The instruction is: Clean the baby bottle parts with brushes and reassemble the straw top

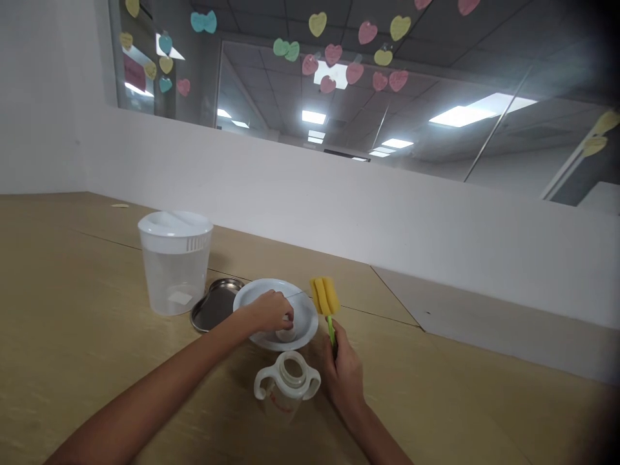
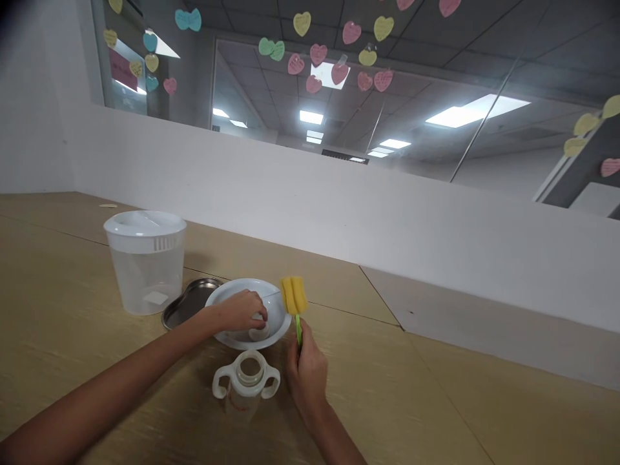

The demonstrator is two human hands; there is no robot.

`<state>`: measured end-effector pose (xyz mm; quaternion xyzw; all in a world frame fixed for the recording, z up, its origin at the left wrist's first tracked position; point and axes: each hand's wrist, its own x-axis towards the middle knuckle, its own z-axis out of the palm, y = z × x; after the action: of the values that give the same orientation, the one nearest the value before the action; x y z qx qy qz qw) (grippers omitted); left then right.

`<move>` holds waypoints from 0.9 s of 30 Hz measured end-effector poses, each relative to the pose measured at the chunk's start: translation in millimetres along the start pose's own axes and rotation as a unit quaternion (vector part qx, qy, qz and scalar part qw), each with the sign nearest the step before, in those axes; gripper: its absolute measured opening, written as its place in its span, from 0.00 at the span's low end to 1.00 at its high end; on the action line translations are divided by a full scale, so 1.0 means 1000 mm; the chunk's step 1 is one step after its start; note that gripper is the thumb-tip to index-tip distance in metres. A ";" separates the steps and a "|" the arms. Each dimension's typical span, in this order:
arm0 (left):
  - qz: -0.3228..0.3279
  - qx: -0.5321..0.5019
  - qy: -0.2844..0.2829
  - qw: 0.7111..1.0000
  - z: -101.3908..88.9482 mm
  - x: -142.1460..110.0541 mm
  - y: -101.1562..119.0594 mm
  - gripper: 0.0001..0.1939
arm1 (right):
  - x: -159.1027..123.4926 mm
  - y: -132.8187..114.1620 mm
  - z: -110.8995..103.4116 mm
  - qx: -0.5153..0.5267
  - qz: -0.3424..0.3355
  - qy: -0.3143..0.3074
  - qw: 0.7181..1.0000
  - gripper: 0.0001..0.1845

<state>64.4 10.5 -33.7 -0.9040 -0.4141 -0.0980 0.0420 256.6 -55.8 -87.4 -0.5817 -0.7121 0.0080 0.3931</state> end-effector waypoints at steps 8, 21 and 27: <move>0.008 0.035 -0.001 0.999 0.013 0.007 -0.006 0.08 | 0.000 0.001 0.000 -0.009 -0.039 0.028 0.999 0.23; -0.007 0.059 -0.006 0.998 0.017 0.005 -0.008 0.12 | 0.001 0.005 0.002 -0.016 -0.059 0.040 0.997 0.24; -0.039 0.074 -0.020 0.996 0.020 0.002 -0.015 0.13 | 0.001 0.004 0.001 -0.014 -0.065 0.038 0.997 0.23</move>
<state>57.6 24.8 -52.8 -0.8834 -0.4559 -0.0508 0.0964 258.8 -53.2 -89.6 -0.5394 -0.7329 -0.0500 0.4115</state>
